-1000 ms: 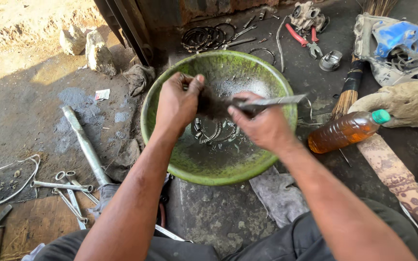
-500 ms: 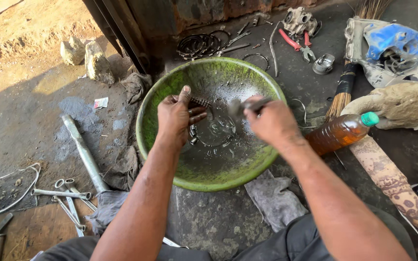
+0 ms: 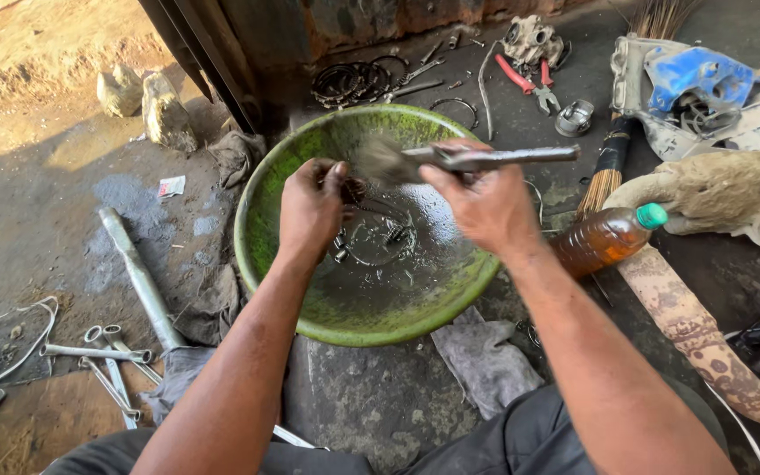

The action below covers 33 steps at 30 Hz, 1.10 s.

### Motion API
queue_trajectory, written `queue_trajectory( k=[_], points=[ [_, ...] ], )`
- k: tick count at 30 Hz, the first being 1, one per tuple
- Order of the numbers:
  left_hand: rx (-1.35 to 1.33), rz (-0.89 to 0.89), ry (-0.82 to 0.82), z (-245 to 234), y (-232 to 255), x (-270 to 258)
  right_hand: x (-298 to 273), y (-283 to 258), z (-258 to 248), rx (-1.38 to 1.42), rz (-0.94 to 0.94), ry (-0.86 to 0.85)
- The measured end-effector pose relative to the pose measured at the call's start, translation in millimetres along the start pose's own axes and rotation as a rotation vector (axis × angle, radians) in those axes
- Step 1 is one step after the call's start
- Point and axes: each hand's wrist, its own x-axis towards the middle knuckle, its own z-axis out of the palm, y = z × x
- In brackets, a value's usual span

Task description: The person sits on the floor and cleans a small mechanical assembly, likely a gear or sprocket, using a wire brush and a liquid solvent poured from a plastic bottle. They scrub the part repeatedly over a green basin, occasionally adding more solvent and rotating the part to clean different sides.

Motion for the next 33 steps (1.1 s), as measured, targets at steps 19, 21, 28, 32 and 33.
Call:
queue_trajectory(
  k=[19, 21, 28, 32, 33],
  points=[
    [-0.366, -0.041, -0.131, 4.3, -9.9, -2.7, 2.5, 14.9, 2.9, -0.201, 0.115, -0.011],
    [-0.328, -0.033, -0.165, 5.4, -15.2, -3.2, -0.3, 10.4, -0.4, -0.128, 0.068, 0.035],
    [-0.639, -0.056, -0.132, 12.9, -9.5, 1.4, -5.2, 8.4, 8.7, -0.183, 0.161, -0.047],
    [-0.569, -0.004, -0.134, 0.6, -9.7, 5.5, -5.7, 1.3, -4.4, -0.075, 0.092, 0.087],
    [-0.566, -0.023, -0.124, 2.9, -9.9, 5.1, -8.1, 0.2, 1.1, -0.017, 0.003, 0.099]
  ],
)
